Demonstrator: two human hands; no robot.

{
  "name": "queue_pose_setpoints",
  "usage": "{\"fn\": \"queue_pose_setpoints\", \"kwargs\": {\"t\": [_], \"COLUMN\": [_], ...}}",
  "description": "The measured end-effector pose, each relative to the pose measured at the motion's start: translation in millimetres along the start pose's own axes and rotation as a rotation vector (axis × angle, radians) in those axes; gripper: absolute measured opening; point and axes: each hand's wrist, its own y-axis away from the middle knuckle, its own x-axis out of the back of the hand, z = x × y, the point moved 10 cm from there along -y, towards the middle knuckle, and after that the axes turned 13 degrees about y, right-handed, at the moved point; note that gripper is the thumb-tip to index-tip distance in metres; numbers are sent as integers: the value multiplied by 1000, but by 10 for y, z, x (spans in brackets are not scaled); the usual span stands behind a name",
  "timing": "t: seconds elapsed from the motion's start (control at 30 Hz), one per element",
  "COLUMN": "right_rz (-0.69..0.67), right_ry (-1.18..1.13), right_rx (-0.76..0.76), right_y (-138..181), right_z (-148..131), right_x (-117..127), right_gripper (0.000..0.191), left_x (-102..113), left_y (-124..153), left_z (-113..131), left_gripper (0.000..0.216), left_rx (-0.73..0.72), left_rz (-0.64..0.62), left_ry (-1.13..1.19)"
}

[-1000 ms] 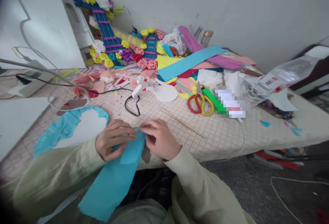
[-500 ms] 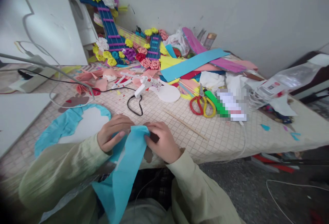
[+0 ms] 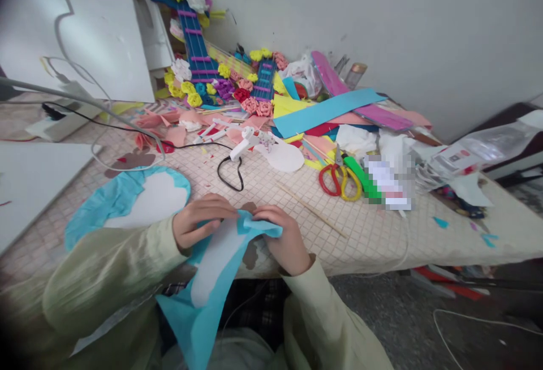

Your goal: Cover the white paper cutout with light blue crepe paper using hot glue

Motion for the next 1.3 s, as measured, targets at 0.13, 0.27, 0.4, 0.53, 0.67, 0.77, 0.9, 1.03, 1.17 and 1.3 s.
{"fn": "queue_pose_setpoints", "kwargs": {"t": [0.13,0.27,0.4,0.53,0.67,0.77,0.9,1.03,1.17,1.3], "right_rz": [-12,-12,2,8,68,139,176,205,226,255], "right_ry": [50,61,76,98,232,356,383,397,392,385], "right_rx": [10,15,14,6,-47,-71,-68,-58,-71,-88], "right_y": [-6,3,5,11,96,198,265,258,229,173], "right_z": [14,1,-14,-26,-26,-57,-97,-121,-122,-110], "right_x": [-13,-20,-6,-7,32,79,75,54,32,57], "right_gripper": [16,16,18,19,27,26,21,17,19,17], "left_x": [-155,-253,-310,-355,-325,-301,-313,-320,-320,-312], "left_y": [-3,5,32,52,40,31,35,44,45,34], "left_z": [-54,-78,-103,-113,-120,-140,-156,-173,-182,-163], "left_gripper": [31,35,34,32,32,33,33,34,33,29], "left_rx": [22,41,63,69,95,132,155,167,175,172], "left_rz": [-83,-138,-175,-209,-196,-188,-202,-205,-209,-207], "left_ry": [-154,-226,-280,-332,-332,-329,-350,-374,-371,-389]}}
